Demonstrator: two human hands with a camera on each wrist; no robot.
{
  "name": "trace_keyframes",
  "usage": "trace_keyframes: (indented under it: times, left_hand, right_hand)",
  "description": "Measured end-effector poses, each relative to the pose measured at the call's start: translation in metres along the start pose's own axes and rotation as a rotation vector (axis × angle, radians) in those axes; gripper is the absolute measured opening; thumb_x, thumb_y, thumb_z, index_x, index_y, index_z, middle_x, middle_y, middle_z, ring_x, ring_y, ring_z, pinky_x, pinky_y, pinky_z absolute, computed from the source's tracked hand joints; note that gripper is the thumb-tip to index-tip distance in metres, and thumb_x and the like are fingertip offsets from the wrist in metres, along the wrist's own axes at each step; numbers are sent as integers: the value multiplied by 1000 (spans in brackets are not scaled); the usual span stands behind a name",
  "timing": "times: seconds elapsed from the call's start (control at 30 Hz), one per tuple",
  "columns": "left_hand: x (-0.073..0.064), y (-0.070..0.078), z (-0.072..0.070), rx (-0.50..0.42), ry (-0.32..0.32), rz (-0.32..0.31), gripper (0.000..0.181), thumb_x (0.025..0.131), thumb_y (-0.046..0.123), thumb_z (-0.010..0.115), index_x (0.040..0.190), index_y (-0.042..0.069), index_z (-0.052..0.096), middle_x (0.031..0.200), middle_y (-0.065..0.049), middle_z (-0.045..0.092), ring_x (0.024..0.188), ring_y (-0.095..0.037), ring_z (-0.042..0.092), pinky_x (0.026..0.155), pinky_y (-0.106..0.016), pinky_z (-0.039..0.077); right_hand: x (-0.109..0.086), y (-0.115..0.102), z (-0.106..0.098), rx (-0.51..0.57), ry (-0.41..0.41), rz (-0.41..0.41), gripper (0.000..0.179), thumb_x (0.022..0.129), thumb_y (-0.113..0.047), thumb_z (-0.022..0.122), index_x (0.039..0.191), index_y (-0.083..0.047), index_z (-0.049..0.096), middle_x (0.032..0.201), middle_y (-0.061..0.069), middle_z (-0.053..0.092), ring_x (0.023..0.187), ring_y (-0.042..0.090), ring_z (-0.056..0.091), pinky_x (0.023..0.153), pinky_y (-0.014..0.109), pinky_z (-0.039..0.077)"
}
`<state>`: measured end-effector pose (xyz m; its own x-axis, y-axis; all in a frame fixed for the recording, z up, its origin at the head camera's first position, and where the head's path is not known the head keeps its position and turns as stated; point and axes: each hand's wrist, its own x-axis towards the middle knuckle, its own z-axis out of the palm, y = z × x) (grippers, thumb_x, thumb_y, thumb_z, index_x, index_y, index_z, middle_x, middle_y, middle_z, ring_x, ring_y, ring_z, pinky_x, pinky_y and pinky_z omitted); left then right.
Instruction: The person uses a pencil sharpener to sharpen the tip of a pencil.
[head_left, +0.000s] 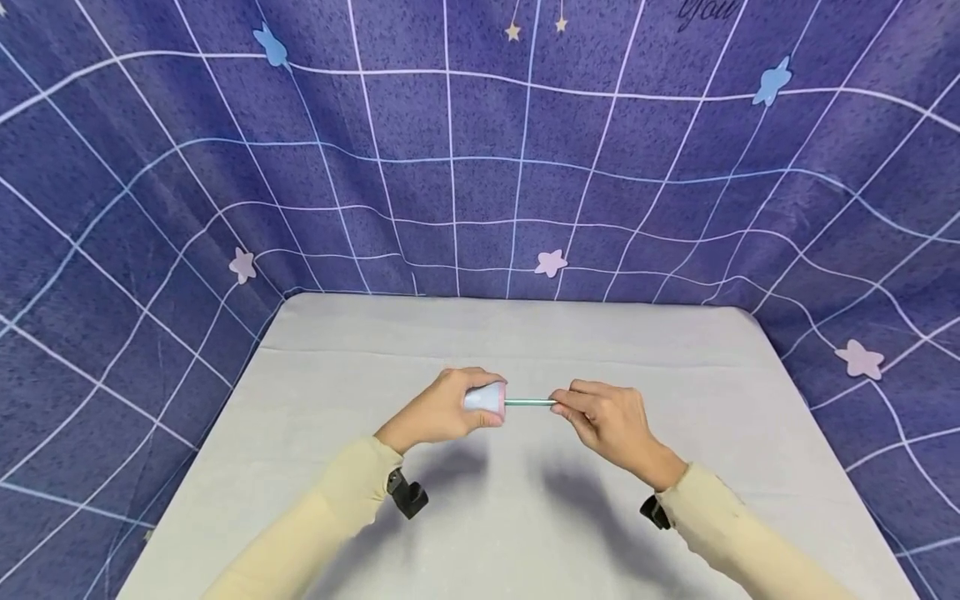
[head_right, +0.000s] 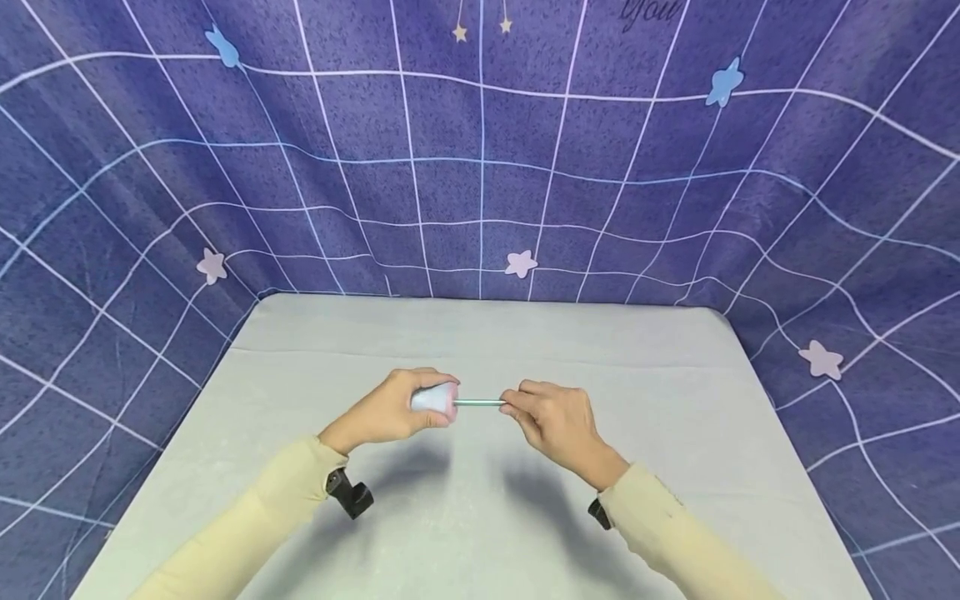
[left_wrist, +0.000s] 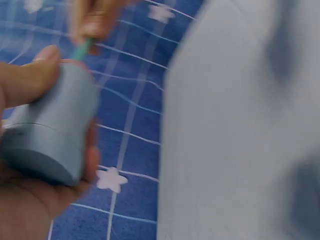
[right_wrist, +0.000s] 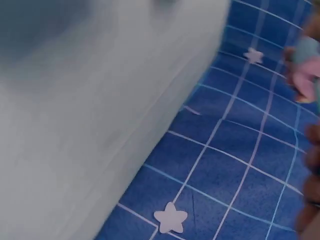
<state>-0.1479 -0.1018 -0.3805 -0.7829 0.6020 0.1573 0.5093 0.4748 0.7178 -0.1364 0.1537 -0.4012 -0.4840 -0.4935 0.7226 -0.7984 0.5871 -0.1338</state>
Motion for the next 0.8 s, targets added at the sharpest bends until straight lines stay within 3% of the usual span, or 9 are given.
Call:
trace_keyframes:
  times: [0.1, 0.2, 0.3, 0.37, 0.47, 0.57, 0.63, 0.8]
  left_hand:
    - [-5, -5, 10, 136, 62, 105, 49, 78, 17, 78, 121, 0, 61, 103, -6, 64, 86, -13, 57, 74, -25, 50]
    - [-9, -9, 18, 294, 132, 250, 54, 77, 19, 79, 122, -3, 59, 110, -8, 62, 94, -15, 57, 81, -27, 52]
    - [-11, -12, 24, 419, 183, 372, 56, 75, 18, 81, 121, -4, 59, 110, -8, 62, 99, -17, 57, 84, -26, 51]
    - [-11, -14, 27, 465, 197, 415, 56, 75, 19, 81, 121, -4, 59, 110, -8, 61, 100, -17, 57, 85, -26, 51]
    - [-11, -14, 28, 471, 199, 405, 55, 76, 21, 80, 121, -4, 60, 111, -8, 62, 100, -17, 58, 84, -25, 52]
    - [-10, -11, 24, 442, 185, 343, 55, 78, 23, 78, 122, -4, 60, 111, -9, 64, 100, -17, 59, 83, -26, 52]
    - [-10, -8, 20, 425, 171, 297, 55, 78, 24, 78, 122, -3, 60, 111, -9, 64, 100, -17, 60, 83, -26, 53]
    - [-8, -3, 11, 359, 140, 190, 55, 77, 23, 79, 123, -3, 60, 108, -10, 65, 95, -18, 61, 80, -30, 53]
  right_hand:
    - [3, -2, -8, 166, -260, 264, 10, 86, -23, 68, 85, -18, 76, 62, -14, 54, 47, -5, 29, 42, 15, 26]
    - [7, 0, -12, 429, -461, 506, 11, 86, -16, 68, 88, -9, 77, 68, -6, 64, 51, -2, 32, 48, 18, 30]
    - [9, 5, -13, 678, -569, 644, 14, 87, -7, 65, 88, 4, 74, 64, 0, 61, 53, 1, 32, 51, 18, 30]
    - [9, 9, -13, 766, -603, 667, 14, 87, -3, 63, 86, 8, 72, 61, -1, 56, 54, 1, 31, 51, 18, 28]
    - [9, 9, -12, 702, -602, 641, 13, 88, -7, 64, 84, 2, 72, 59, -7, 43, 52, 1, 31, 49, 18, 26]
    - [6, 6, -11, 521, -535, 590, 6, 82, -13, 72, 87, -11, 69, 63, -8, 51, 52, 1, 38, 49, 20, 33]
    - [3, 3, -10, 412, -474, 564, 15, 78, -15, 77, 88, -16, 66, 66, -10, 55, 52, 1, 41, 51, 21, 36]
    - [-4, -1, -3, 267, -294, 438, 23, 74, -14, 80, 88, -18, 62, 72, -11, 63, 54, -2, 41, 51, 19, 37]
